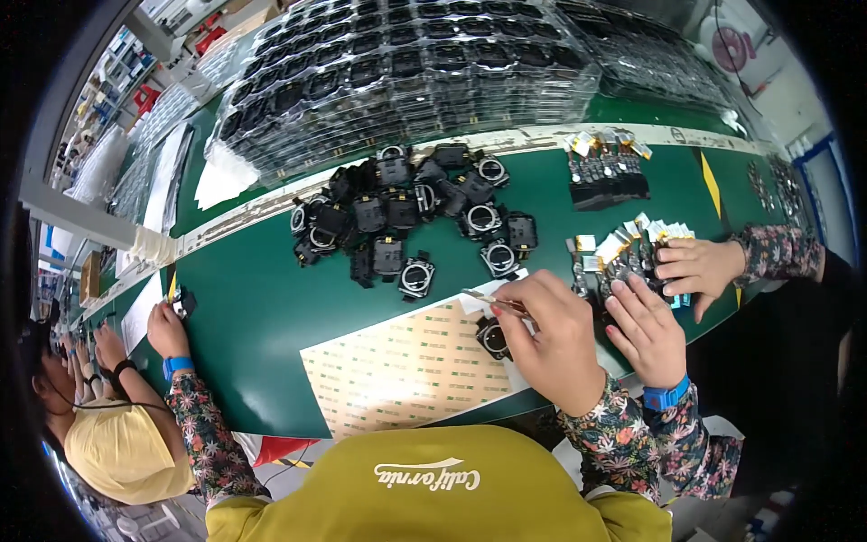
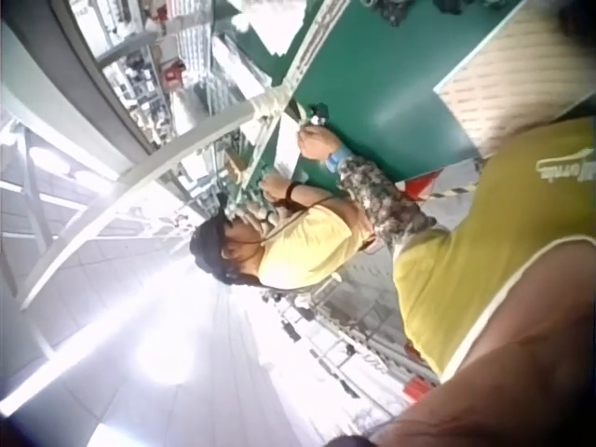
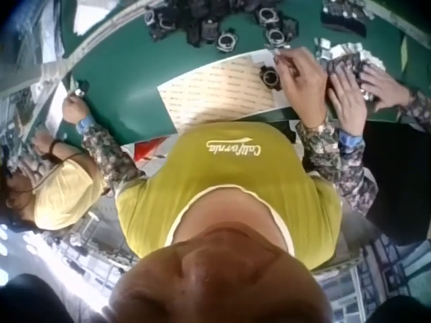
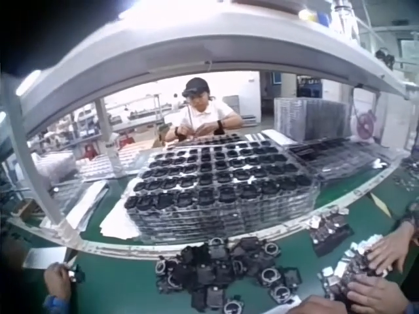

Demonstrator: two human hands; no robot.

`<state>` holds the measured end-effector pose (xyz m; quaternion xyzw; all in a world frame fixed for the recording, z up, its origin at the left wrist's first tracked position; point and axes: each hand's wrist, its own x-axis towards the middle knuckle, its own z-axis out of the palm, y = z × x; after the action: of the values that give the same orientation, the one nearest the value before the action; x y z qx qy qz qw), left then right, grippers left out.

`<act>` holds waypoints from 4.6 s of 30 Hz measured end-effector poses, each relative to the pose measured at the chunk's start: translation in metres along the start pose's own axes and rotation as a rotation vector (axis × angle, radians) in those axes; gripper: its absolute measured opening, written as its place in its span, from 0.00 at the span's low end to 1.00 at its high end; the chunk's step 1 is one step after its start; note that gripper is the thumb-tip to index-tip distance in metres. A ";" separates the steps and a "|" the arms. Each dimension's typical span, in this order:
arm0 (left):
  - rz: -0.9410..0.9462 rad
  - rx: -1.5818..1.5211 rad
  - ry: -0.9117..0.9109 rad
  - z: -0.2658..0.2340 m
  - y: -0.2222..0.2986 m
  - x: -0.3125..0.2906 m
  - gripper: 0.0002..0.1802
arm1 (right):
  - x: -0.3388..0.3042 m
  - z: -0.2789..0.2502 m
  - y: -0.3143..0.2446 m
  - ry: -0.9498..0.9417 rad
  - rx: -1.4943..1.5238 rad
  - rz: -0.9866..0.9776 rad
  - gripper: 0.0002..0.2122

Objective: The person applies small adhesive labels or stickers to electronic components, specifically drone motors, using tweezers.

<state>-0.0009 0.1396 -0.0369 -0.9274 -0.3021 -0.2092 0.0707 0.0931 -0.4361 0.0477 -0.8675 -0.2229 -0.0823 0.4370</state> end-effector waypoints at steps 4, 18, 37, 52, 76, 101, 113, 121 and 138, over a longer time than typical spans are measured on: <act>0.188 -0.104 0.459 -0.031 0.080 0.005 0.17 | -0.004 -0.011 0.002 -0.027 0.001 0.129 0.05; 1.550 -0.845 -0.530 -0.128 0.387 -0.124 0.20 | -0.023 -0.049 0.053 0.206 -0.396 0.228 0.07; -0.126 -1.688 -1.630 -0.121 0.326 -0.102 0.14 | -0.007 -0.033 0.040 0.175 -0.157 0.341 0.04; 0.129 -1.636 -1.637 -0.108 0.316 -0.105 0.18 | -0.009 0.018 -0.004 -0.296 -0.008 -0.234 0.16; 0.117 -1.586 -1.603 -0.116 0.317 -0.104 0.11 | -0.007 0.006 -0.015 -0.571 -0.335 -0.364 0.22; 0.587 -1.470 -1.286 -0.118 0.328 -0.118 0.08 | -0.012 -0.011 0.039 -0.130 0.619 0.273 0.09; 1.059 -1.279 -0.872 -0.115 0.352 -0.132 0.10 | -0.027 0.008 0.044 -0.045 0.732 0.517 0.08; 1.058 -1.214 -0.876 -0.118 0.356 -0.133 0.09 | -0.012 0.001 0.033 -0.014 0.851 0.635 0.08; -0.013 -1.752 -1.443 -0.114 0.347 -0.126 0.14 | -0.019 0.018 0.003 0.130 0.855 0.284 0.07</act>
<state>0.0726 -0.2363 0.0098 -0.5599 -0.0267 0.2345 -0.7943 0.0764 -0.4292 0.0280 -0.6240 -0.0879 0.0236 0.7761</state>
